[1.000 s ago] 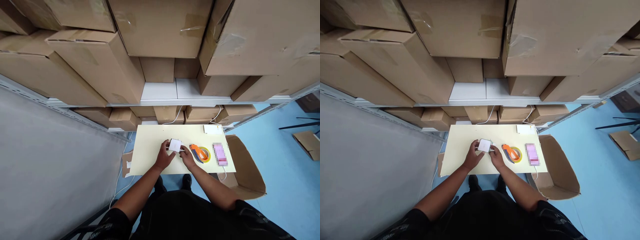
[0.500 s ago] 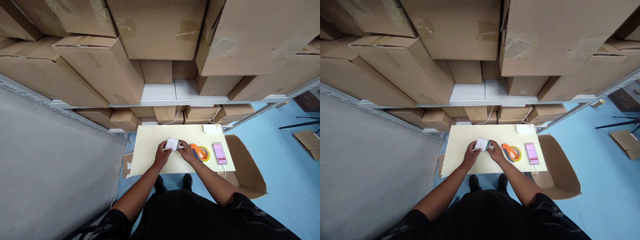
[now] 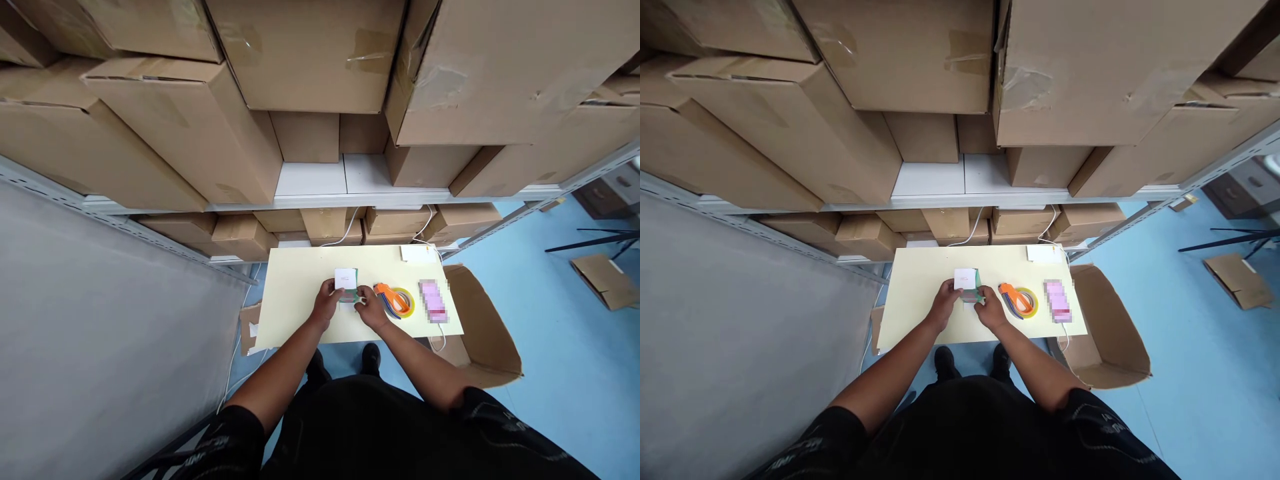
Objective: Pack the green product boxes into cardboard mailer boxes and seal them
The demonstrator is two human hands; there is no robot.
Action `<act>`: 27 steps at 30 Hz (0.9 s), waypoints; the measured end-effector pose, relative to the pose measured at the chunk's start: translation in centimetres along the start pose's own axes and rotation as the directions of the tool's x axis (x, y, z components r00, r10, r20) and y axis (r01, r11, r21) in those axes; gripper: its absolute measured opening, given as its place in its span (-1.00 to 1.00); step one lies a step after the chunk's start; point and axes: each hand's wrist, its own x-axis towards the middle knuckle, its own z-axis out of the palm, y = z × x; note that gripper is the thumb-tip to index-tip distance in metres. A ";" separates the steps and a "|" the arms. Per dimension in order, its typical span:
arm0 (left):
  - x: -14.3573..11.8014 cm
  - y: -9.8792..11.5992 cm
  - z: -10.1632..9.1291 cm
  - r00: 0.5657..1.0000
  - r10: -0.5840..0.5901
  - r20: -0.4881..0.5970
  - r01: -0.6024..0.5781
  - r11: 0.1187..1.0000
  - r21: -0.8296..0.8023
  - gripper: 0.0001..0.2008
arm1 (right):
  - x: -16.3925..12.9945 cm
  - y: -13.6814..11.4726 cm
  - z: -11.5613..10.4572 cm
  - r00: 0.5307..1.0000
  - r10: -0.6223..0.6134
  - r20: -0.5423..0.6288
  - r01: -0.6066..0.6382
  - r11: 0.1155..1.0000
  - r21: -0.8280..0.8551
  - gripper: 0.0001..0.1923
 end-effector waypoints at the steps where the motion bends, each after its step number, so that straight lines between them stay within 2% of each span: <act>1: 0.2 0.1 0.0 1.000 0.008 0.026 -0.009 0.999 0.033 -0.58 | -0.3 0.2 0.2 1.000 0.020 -0.008 -0.020 0.999 0.030 -0.54; 4: 0.4 0.3 -0.2 0.996 0.041 0.074 -0.051 0.989 0.141 -0.57 | -0.8 0.4 0.3 0.998 0.049 -0.029 -0.046 0.994 0.098 -0.58; 9: 0.1 0.7 -0.3 0.980 0.184 0.076 -0.199 0.934 0.297 -0.48 | -0.2 -0.5 -0.5 0.998 0.026 -0.065 -0.018 0.993 0.121 -0.60; 12: 0.0 1.4 -0.2 0.951 0.287 0.111 -0.308 0.879 0.365 -0.62 | 0.1 -1.6 -1.2 0.999 -0.002 -0.053 0.010 0.988 0.157 -0.55; 14: -0.1 2.0 -0.3 0.933 0.330 0.144 -0.360 0.852 0.379 -0.77 | 0.2 -2.4 -1.5 0.998 -0.029 -0.055 0.037 0.986 0.160 -0.59; 16: -0.2 2.4 -0.5 0.926 0.335 0.175 -0.378 0.841 0.388 -0.84 | 0.3 -2.9 -1.9 0.995 -0.036 -0.089 0.050 0.987 0.153 -0.67; 20: -0.6 2.4 -1.3 0.911 0.320 0.260 -0.399 0.844 0.357 -0.73 | 0.7 -3.5 -2.6 0.987 -0.049 -0.152 0.072 0.986 0.148 -0.72; 24: -0.6 1.9 -1.2 0.912 0.321 0.255 -0.401 0.830 0.387 -0.82 | 1.4 -4.3 -3.1 0.983 -0.149 -0.108 0.152 0.988 0.025 -0.73; 27: -0.4 2.0 -0.9 0.906 0.339 0.256 -0.424 0.748 0.510 -0.87 | 1.9 -5.2 -3.1 0.973 -0.227 -0.035 0.217 0.960 -0.178 -0.63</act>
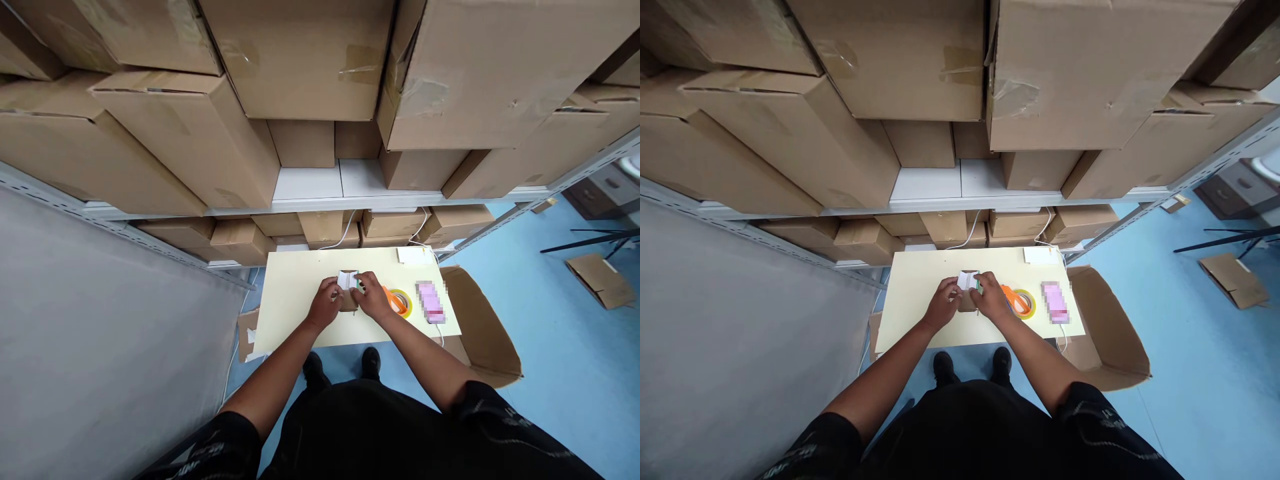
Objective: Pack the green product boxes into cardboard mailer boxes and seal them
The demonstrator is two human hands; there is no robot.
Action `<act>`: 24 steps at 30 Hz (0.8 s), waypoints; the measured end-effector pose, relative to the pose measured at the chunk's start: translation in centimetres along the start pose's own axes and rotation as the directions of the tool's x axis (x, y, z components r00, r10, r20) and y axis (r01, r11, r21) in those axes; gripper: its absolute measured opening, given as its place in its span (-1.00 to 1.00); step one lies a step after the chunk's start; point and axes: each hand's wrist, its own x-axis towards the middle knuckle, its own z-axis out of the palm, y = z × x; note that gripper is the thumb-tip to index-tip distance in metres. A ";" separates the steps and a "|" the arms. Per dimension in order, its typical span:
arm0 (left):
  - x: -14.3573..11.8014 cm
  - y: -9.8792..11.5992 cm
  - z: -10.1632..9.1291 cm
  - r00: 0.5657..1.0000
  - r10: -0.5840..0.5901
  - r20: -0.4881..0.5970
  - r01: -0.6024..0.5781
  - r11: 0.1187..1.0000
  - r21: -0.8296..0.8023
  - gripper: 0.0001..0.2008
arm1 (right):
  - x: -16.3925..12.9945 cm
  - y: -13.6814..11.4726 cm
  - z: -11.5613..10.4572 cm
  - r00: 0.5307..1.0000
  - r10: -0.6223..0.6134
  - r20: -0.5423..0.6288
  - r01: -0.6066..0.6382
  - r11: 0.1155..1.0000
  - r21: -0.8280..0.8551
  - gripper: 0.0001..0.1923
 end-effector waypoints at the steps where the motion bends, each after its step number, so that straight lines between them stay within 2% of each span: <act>1: 0.1 0.1 0.0 1.000 0.019 0.014 -0.020 0.998 0.054 -0.81 | 0.2 -0.3 0.0 0.999 -0.026 0.021 0.027 0.998 -0.063 -0.60; 4: 0.7 0.6 -0.6 0.994 0.068 0.088 -0.085 0.975 0.206 -0.59 | 0.6 -1.2 -0.1 0.994 -0.075 0.082 0.089 0.979 -0.185 -0.54; 7: 1.6 1.1 -1.4 0.980 0.066 0.186 -0.125 0.936 0.329 -0.44 | 0.8 -1.9 -0.2 0.989 -0.077 0.127 0.105 0.966 -0.236 -0.54; 13: 3.9 1.2 -2.0 0.934 0.013 0.357 -0.166 0.900 0.402 -0.24 | 0.7 -2.1 -0.5 0.982 -0.078 0.173 0.130 0.939 -0.318 -0.61; 18: 5.2 1.0 -2.2 0.924 -0.037 0.382 -0.114 0.924 0.365 -0.37 | 0.2 -1.8 -0.4 0.950 -0.149 0.275 0.255 0.878 -0.405 -0.58; 24: 5.1 1.4 -2.4 0.931 -0.056 0.360 -0.073 0.939 0.335 -0.43 | -0.1 -2.0 -0.5 0.956 -0.115 0.269 0.223 0.882 -0.416 -0.67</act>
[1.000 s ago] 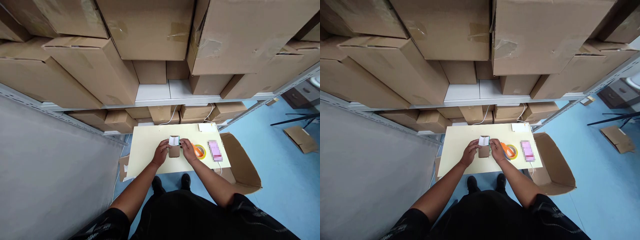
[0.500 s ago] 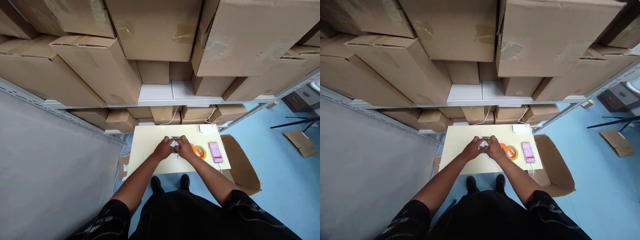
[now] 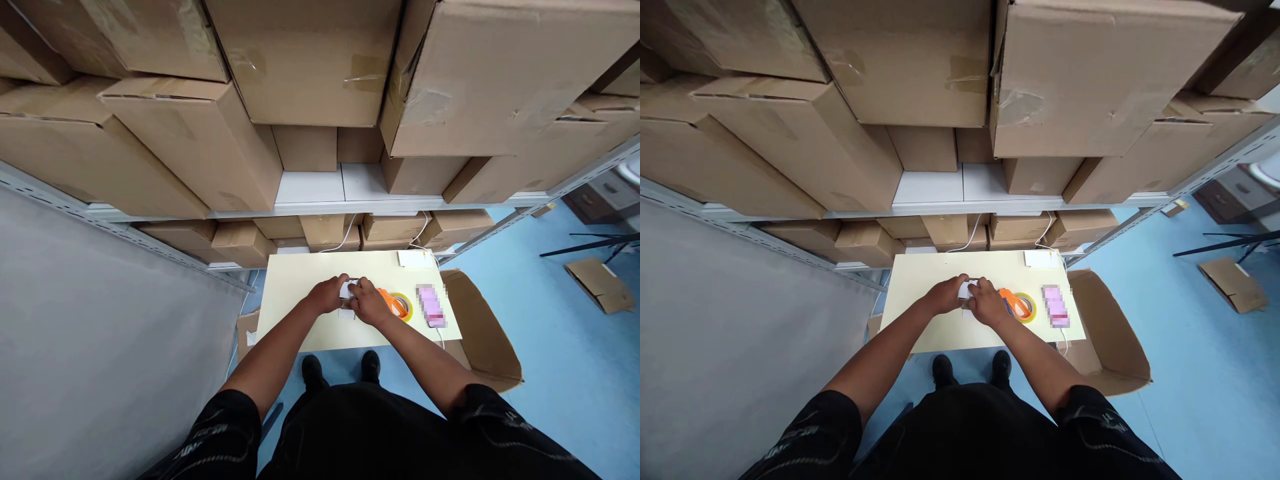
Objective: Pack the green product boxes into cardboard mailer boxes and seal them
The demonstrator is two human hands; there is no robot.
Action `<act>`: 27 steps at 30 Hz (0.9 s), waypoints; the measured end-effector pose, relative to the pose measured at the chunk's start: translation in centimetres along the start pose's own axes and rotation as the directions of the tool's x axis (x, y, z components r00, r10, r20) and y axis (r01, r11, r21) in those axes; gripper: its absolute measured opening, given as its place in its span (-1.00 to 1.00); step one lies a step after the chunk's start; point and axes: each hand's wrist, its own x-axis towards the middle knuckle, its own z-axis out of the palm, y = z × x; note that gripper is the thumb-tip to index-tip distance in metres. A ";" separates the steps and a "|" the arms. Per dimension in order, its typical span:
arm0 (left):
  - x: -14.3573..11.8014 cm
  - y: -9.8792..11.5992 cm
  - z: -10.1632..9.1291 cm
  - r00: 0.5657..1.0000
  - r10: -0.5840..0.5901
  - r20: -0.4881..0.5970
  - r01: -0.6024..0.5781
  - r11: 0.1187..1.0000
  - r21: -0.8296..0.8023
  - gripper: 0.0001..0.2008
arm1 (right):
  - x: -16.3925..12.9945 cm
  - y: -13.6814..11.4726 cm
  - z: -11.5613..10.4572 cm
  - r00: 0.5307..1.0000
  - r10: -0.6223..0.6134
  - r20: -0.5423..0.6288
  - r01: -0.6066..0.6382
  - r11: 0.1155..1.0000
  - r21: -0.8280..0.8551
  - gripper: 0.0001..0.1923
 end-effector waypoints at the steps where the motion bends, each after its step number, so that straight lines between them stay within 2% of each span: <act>1: -0.2 0.2 -0.1 1.000 -0.001 0.000 0.001 1.000 0.009 -0.43 | 0.0 0.0 0.0 1.000 0.008 -0.011 -0.008 1.000 0.007 -0.67; 5: -1.1 0.7 -0.5 0.999 -0.031 -0.027 0.031 0.999 0.004 -0.44 | 0.0 0.4 0.3 0.988 0.104 -0.111 -0.094 0.992 0.089 -0.73; 10: -1.9 -0.1 -0.4 0.980 -0.114 -0.163 0.086 0.982 -0.167 -0.66 | -0.3 1.3 1.0 0.956 0.203 -0.210 -0.166 0.969 0.181 -0.87; 13: -2.3 -1.0 0.6 0.975 -0.139 -0.171 0.083 0.950 -0.300 -0.66 | -0.6 1.1 0.7 0.949 0.197 -0.247 -0.178 0.979 0.095 -0.81; 17: -2.8 -1.5 2.2 0.975 -0.085 -0.206 0.001 0.926 -0.377 -0.61 | -0.6 0.5 -0.3 0.956 0.116 -0.269 -0.139 0.988 -0.067 -0.66; 21: -3.3 -1.2 3.3 0.962 -0.049 -0.269 -0.055 0.929 -0.367 -0.55 | 0.3 0.4 -1.1 0.984 0.060 -0.166 -0.080 0.989 -0.122 -0.66; 25: -3.5 -0.7 3.6 0.976 -0.058 -0.209 -0.007 0.955 -0.297 -0.25 | 1.9 0.3 -2.0 0.989 0.149 0.003 -0.148 0.985 -0.091 -0.63; 27: -3.5 -0.3 3.4 0.982 -0.085 -0.168 0.046 0.974 -0.222 -0.19 | 2.8 -0.2 -2.7 0.981 0.178 0.078 -0.167 0.977 -0.131 -0.58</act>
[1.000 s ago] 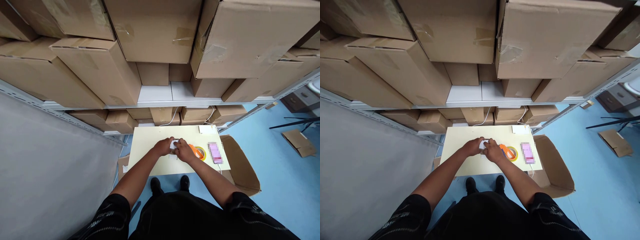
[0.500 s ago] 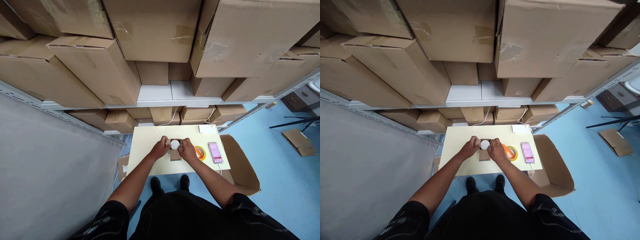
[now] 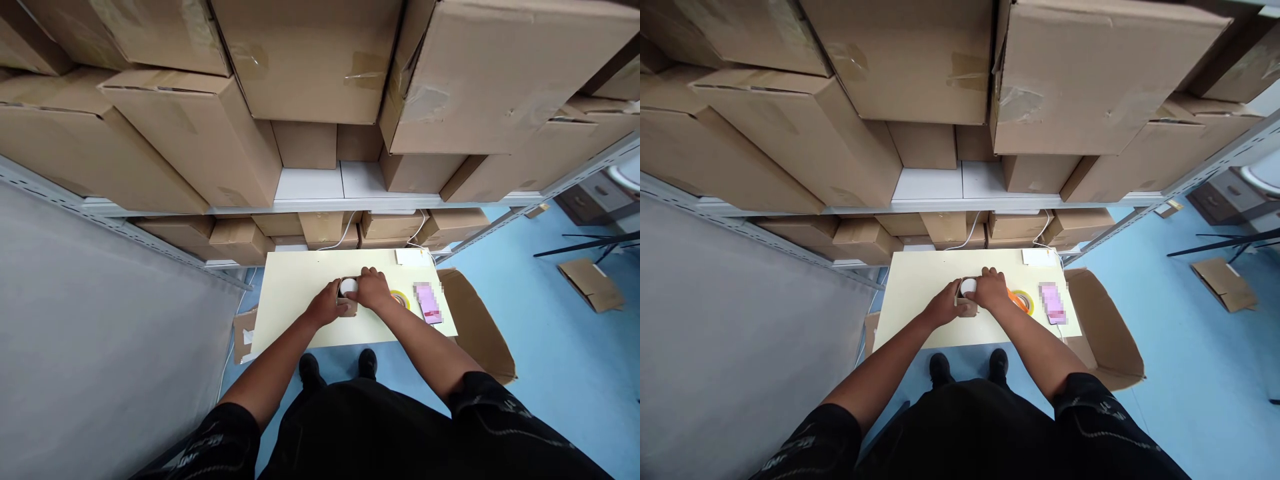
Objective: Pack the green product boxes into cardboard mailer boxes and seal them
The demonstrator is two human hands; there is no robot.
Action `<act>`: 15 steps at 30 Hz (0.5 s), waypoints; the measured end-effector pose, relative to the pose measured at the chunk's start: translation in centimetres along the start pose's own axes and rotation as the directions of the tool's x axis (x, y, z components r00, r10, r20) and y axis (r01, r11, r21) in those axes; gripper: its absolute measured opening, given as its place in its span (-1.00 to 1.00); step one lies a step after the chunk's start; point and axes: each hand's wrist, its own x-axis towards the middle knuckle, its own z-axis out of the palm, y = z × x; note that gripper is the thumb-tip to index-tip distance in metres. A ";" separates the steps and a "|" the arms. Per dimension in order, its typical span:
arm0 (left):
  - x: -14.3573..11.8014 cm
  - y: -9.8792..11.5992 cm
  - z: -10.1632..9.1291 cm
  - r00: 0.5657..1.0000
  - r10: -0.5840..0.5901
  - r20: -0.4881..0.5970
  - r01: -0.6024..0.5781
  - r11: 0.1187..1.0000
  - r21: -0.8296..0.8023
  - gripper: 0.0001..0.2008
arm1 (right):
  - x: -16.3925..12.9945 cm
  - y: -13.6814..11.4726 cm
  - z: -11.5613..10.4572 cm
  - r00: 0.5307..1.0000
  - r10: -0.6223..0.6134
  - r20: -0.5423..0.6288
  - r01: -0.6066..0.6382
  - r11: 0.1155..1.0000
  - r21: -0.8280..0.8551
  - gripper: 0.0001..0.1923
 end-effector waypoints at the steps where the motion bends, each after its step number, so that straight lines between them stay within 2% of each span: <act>1: 0.0 0.3 -0.1 1.000 -0.024 0.015 0.023 0.998 0.051 -0.18 | 0.4 -0.4 -0.4 0.999 0.004 0.043 -0.002 0.999 -0.044 -0.55; 5: 0.3 1.4 -0.3 0.992 -0.097 0.078 0.080 0.976 0.204 -0.02 | 1.7 -2.5 -1.9 0.969 0.104 0.224 -0.051 0.972 -0.230 -0.49; 8: 0.5 1.8 -0.3 0.989 -0.109 0.098 0.083 0.968 0.238 -0.01 | 2.4 -3.8 -2.2 0.948 0.167 0.273 -0.084 0.953 -0.290 -0.52; 12: 0.5 1.6 -0.2 0.994 -0.072 0.085 0.050 0.970 0.238 -0.12 | 2.2 -4.4 -1.6 0.948 0.182 0.260 -0.099 0.949 -0.300 -0.56; 15: 0.2 1.4 -0.1 0.996 -0.049 0.068 0.030 0.968 0.250 -0.18 | 1.1 -4.0 -0.6 0.983 0.120 0.141 -0.083 0.966 -0.245 -0.58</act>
